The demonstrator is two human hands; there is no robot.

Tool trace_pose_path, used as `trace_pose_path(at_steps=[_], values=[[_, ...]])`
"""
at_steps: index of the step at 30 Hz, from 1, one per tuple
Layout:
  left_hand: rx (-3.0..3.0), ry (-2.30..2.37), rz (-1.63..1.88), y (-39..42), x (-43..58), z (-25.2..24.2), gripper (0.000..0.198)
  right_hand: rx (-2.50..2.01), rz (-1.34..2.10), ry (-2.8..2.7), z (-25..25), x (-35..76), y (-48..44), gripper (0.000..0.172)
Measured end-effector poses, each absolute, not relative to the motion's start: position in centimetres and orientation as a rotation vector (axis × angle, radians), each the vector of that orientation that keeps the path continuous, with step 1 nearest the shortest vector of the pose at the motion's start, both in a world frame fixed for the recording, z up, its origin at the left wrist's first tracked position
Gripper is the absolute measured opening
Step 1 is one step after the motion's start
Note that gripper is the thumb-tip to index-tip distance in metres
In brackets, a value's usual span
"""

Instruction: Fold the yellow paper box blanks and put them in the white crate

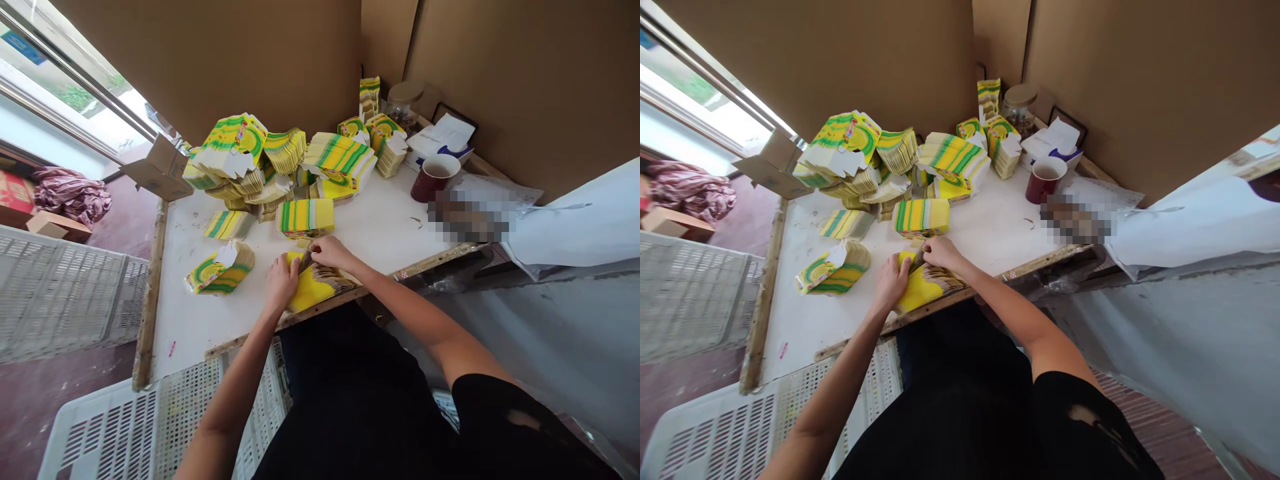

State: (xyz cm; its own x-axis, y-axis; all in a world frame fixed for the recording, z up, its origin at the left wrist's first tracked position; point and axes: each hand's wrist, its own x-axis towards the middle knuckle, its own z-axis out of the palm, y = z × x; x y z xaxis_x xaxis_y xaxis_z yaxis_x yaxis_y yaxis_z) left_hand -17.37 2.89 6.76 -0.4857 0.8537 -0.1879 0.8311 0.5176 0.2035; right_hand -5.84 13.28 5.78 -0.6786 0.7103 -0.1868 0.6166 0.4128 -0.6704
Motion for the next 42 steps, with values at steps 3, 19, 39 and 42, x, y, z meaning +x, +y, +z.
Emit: trace_pose_path(at_steps=[3, 19, 39, 42], values=[[1.357, 2.463, 0.159, 3.2, -17.8, 6.9, 0.034, -1.078, 1.124, -2.587, 5.7, -4.8, 13.9, 0.023], [1.591, 2.464, -0.039, 3.1, -17.6, 6.6, 0.028, -0.902, 1.072, -2.534, 4.9, -3.2, 14.3, 0.04], [1.489, 2.491, 0.039, 3.2, -17.4, 6.7, 0.031, -0.862, 0.673, -2.841, 5.8, -5.1, 14.2, 0.023], [1.489, 2.486, 0.0, 3.2, -17.2, 7.1, 0.032, -0.922, 0.636, -2.849, 6.0, -5.6, 13.9, 0.028]])
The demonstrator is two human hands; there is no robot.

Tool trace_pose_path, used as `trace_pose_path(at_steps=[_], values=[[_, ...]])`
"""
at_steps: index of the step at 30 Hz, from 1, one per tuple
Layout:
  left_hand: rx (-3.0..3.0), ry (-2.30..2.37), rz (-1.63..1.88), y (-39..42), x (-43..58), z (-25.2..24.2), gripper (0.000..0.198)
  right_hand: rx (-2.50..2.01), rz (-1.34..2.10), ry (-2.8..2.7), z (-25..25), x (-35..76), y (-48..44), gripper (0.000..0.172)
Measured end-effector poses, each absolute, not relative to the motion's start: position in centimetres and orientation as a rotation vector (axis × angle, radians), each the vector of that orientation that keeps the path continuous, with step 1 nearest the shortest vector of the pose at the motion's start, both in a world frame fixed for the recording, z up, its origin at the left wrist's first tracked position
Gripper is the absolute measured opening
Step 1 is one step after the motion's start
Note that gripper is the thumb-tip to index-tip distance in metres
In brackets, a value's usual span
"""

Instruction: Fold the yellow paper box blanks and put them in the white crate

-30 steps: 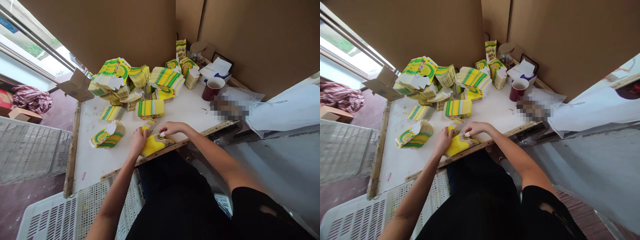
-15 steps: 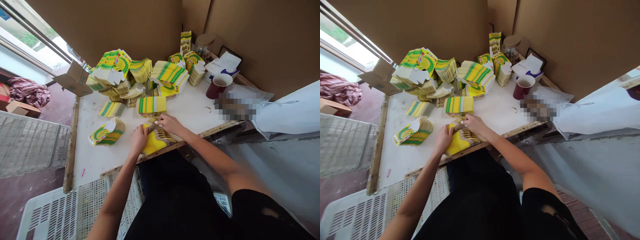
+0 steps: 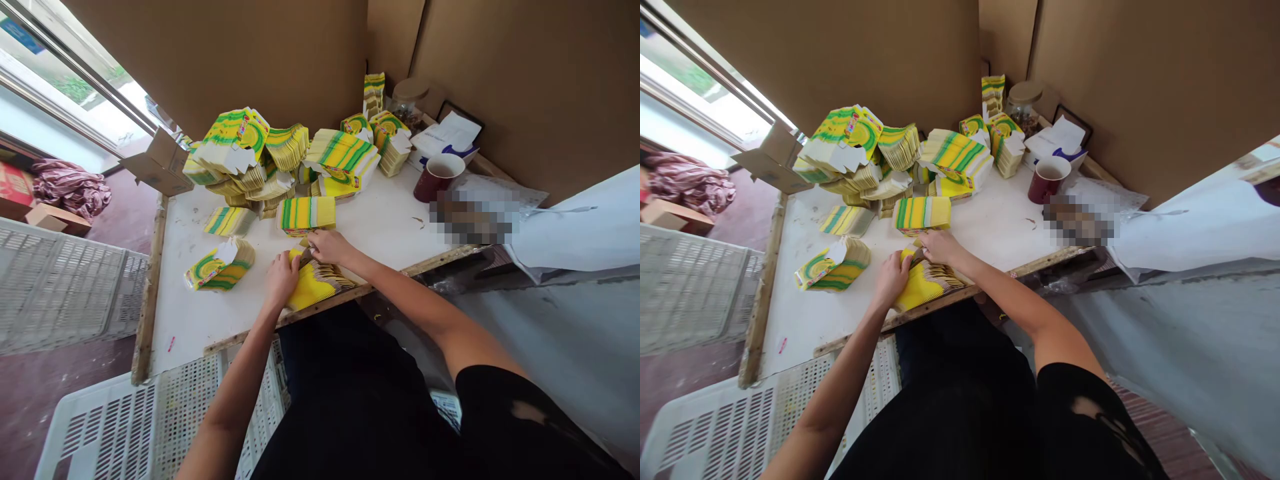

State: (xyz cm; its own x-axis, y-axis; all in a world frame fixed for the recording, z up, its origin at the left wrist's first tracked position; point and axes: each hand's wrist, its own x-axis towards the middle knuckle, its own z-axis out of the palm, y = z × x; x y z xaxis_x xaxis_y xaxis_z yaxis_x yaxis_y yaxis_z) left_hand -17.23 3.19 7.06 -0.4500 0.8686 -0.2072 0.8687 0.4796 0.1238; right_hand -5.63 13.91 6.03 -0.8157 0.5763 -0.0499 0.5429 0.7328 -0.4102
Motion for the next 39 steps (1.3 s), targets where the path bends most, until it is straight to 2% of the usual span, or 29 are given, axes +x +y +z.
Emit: trace_pose_path(at_steps=[3, 7, 14, 20, 26, 32, 39], values=[[1.503, 2.475, -0.024, 3.2, -17.2, 7.3, 0.032, -0.998, 0.624, -2.844, 6.2, -6.0, 13.6, 0.032], [1.504, 2.46, -0.037, 3.1, -17.1, 7.4, 0.033, -1.131, 0.739, -2.813, 6.6, -6.6, 13.5, 0.026], [1.492, 2.451, -0.026, 3.1, -17.2, 7.3, 0.029, -1.213, 1.282, -2.485, 5.8, -7.4, 13.1, 0.02], [1.439, 2.449, -0.019, 3.2, -17.6, 7.5, 0.032, -1.212, 1.331, -2.427, 4.6, -8.5, 12.2, 0.018], [1.444, 2.452, 0.052, 3.1, -17.6, 7.1, 0.03, -1.24, 1.111, -2.599, 6.2, -7.7, 13.4, 0.023], [1.329, 2.453, 0.157, 3.2, -17.6, 7.1, 0.033, -1.041, 0.895, -2.848, 7.2, -6.7, 14.0, 0.022], [1.234, 2.428, 0.237, 3.6, -18.1, 7.2, 0.033, -0.88, 0.79, -2.912, 6.4, -5.9, 13.7, 0.039]])
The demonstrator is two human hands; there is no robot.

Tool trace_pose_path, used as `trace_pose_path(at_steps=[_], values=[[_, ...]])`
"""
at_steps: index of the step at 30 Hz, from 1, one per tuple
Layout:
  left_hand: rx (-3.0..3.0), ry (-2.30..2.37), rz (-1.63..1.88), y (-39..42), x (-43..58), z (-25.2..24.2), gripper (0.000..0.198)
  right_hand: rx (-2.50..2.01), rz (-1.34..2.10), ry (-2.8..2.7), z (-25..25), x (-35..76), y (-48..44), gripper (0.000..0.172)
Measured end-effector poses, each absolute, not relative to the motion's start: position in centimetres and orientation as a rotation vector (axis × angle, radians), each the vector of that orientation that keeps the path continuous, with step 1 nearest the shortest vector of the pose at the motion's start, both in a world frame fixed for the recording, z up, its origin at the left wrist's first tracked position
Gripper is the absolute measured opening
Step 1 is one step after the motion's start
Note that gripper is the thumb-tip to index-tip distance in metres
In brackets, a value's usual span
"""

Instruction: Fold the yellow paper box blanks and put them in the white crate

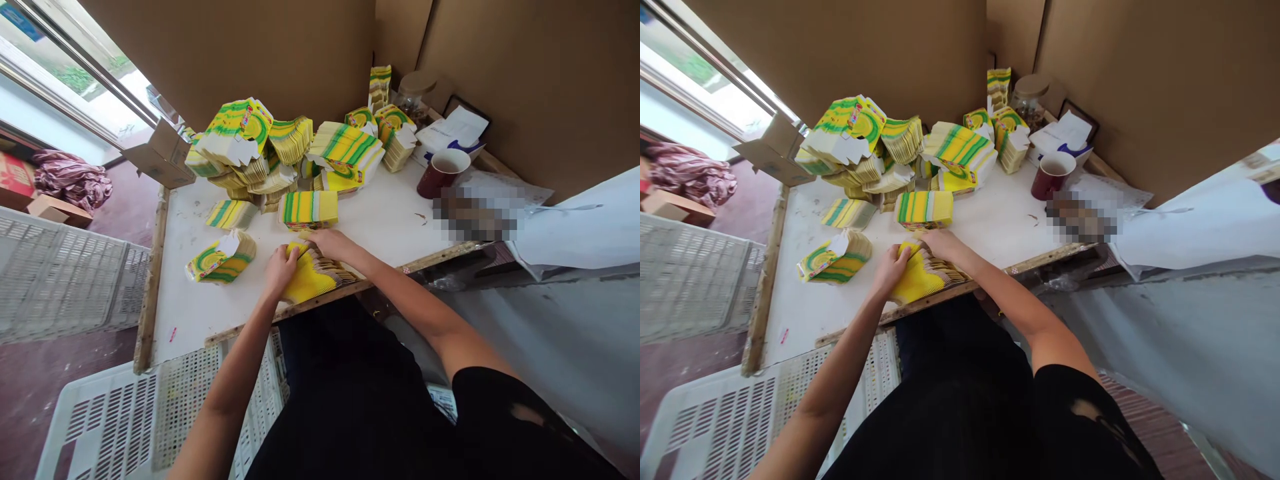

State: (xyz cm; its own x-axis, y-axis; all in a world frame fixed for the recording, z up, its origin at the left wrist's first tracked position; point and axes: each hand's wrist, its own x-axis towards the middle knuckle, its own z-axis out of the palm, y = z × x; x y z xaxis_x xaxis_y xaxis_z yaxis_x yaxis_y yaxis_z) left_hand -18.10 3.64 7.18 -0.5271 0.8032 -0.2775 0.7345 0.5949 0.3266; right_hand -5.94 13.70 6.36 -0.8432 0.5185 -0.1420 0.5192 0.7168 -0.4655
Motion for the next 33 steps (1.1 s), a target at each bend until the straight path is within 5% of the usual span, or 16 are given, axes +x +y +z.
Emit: trace_pose_path(at_steps=[12, 20, 24, 33], values=[[1.381, 2.409, 0.105, 3.7, -17.7, 7.6, 0.031, 0.622, -1.179, 2.753, 5.9, -2.5, 14.0, 0.038], [1.679, 2.264, -0.041, 3.8, -17.6, 7.6, 0.028, 0.83, -1.402, 2.777, 4.5, -1.8, 14.1, 0.025], [1.705, 2.273, -0.038, 3.8, -17.9, 7.0, 0.027, 1.101, -1.21, 3.028, 3.9, -1.9, 14.0, 0.03], [1.688, 2.324, -0.036, 3.8, -17.8, 6.9, 0.028, 0.936, -0.62, 3.354, 2.8, -1.6, 13.4, 0.028]])
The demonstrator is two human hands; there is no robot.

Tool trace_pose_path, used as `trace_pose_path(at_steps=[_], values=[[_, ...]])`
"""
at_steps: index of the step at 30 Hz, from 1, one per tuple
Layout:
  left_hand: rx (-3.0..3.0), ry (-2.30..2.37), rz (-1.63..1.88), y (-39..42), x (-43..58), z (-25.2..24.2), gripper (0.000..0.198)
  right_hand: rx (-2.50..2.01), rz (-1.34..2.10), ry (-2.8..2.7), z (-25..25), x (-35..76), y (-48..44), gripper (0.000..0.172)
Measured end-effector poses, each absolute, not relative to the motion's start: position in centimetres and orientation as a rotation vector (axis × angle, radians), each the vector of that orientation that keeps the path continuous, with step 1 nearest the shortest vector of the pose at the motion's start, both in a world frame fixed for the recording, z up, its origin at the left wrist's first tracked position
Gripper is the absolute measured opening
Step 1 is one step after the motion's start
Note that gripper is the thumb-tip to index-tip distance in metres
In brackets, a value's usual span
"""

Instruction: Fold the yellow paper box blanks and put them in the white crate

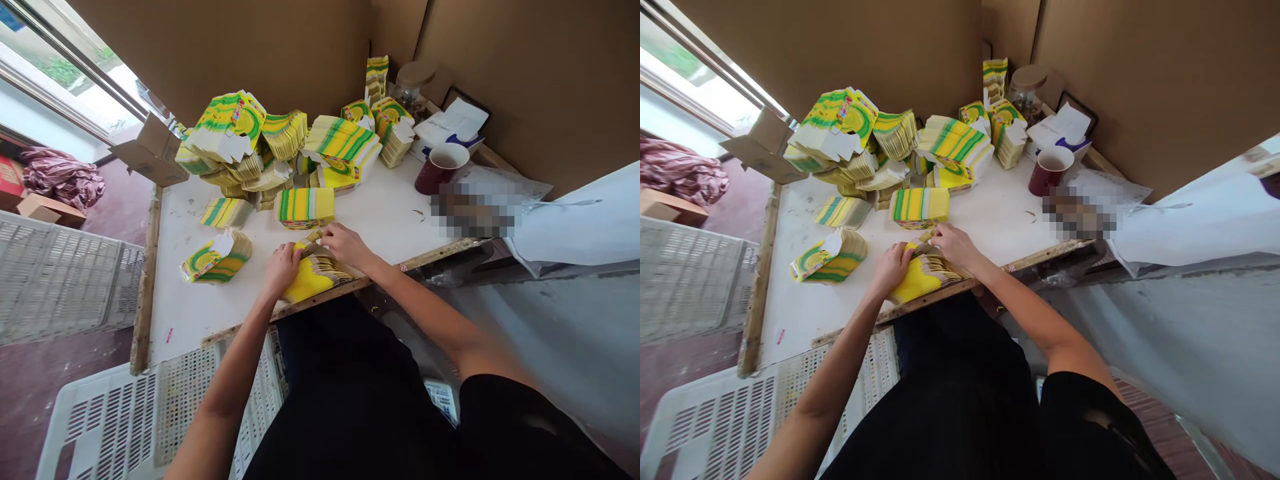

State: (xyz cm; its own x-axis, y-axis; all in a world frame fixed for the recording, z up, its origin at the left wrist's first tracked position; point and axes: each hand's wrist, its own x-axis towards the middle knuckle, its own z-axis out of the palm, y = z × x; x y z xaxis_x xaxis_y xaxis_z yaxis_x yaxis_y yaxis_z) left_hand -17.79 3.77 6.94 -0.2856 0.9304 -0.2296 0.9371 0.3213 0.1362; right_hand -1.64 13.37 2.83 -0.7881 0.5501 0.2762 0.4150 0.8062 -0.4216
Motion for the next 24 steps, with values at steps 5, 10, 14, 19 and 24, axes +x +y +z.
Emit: trace_pose_path(at_steps=[5, 10, 14, 19, 24], values=[[1.645, 2.337, -0.055, 3.8, -17.5, 7.4, 0.029, -0.627, 0.456, -2.638, 3.2, -1.8, 13.7, 0.027], [1.642, 2.349, -0.046, 3.8, -17.5, 7.3, 0.029, -0.633, 0.455, -2.652, 3.6, -1.6, 13.3, 0.027], [1.634, 2.359, -0.044, 3.8, -17.5, 7.2, 0.029, -0.642, 0.484, -2.653, 3.6, -1.5, 13.0, 0.028], [1.654, 2.368, -0.03, 3.7, -17.5, 7.1, 0.029, -0.698, 0.583, -2.633, 3.5, -2.2, 13.6, 0.027], [1.645, 2.364, -0.027, 3.7, -17.5, 7.1, 0.03, -0.823, 0.632, -2.72, 4.9, -3.4, 14.0, 0.019]])
